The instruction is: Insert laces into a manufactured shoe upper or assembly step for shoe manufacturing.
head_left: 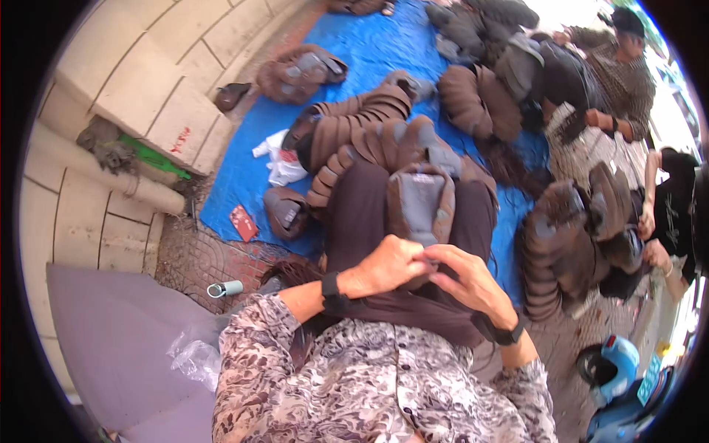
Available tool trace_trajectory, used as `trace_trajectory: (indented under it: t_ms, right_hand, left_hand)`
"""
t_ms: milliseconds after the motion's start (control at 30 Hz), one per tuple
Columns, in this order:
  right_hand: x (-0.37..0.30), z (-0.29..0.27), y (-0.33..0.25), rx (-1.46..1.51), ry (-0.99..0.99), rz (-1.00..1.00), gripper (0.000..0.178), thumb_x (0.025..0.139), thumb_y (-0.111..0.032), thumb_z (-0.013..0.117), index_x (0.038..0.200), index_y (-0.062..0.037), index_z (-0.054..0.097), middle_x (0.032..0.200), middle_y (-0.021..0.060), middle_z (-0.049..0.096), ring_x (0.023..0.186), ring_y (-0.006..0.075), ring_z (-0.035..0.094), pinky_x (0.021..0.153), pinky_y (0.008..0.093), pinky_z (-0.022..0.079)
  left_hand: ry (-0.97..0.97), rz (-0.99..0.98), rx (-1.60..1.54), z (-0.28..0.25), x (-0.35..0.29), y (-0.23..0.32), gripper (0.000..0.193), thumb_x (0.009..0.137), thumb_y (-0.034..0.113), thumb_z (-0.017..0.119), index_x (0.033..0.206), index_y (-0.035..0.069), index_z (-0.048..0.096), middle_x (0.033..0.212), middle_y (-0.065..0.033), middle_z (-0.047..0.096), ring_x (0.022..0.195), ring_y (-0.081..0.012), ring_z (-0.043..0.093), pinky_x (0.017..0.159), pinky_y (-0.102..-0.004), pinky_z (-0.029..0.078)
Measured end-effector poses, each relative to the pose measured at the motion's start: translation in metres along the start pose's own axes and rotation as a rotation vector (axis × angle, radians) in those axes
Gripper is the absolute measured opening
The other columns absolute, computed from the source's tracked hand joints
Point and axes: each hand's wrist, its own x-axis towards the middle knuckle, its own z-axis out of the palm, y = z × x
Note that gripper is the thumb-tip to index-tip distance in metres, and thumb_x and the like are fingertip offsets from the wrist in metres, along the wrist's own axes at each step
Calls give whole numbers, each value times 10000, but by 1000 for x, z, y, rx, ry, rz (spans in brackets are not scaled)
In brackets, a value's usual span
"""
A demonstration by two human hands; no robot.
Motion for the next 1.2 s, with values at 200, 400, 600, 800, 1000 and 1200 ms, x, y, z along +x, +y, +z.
trace_trajectory:
  t_ms: [200,400,600,800,1000,1200]
  right_hand:
    - [-6,10,30,148,90,228,151,777,-29,618,920,19,617,798,116,626,734,189,608,665,268,475]
    - [-5,-1,77,582,277,384,155,827,-48,602,975,-6,623,784,-2,604,657,43,530,594,181,453]
    - [9,0,71,296,228,594,118,782,-24,626,898,-8,636,749,17,594,652,62,532,589,192,447]
    - [16,8,52,-26,345,287,99,737,-9,640,835,-9,627,715,57,549,633,133,554,574,261,450]
    - [25,23,58,-167,367,200,119,720,-17,649,833,-26,616,750,95,558,649,233,580,586,306,462]
    - [24,23,65,-176,355,138,100,742,-15,628,833,-17,586,741,88,552,630,210,575,581,299,461]
  left_hand:
    - [-129,-89,-45,-13,14,-5,135,775,121,654,817,-5,627,648,-31,604,590,-43,525,533,-217,429]
    - [226,-110,-94,-34,43,-22,86,810,92,615,861,22,605,685,14,581,583,-23,501,506,-182,418]
    - [304,67,295,-21,49,-48,139,705,62,686,739,11,561,637,-13,532,567,-50,497,509,-218,414]
    - [350,-216,-94,-21,37,-50,127,746,81,673,747,21,561,650,-15,567,560,-54,522,510,-202,446]
    - [196,-181,-9,-17,31,-39,120,757,77,669,766,14,567,649,1,577,583,-44,519,530,-201,420]
    - [186,-15,-646,-55,24,26,222,811,89,643,994,13,544,824,0,577,730,-42,541,628,-187,447]
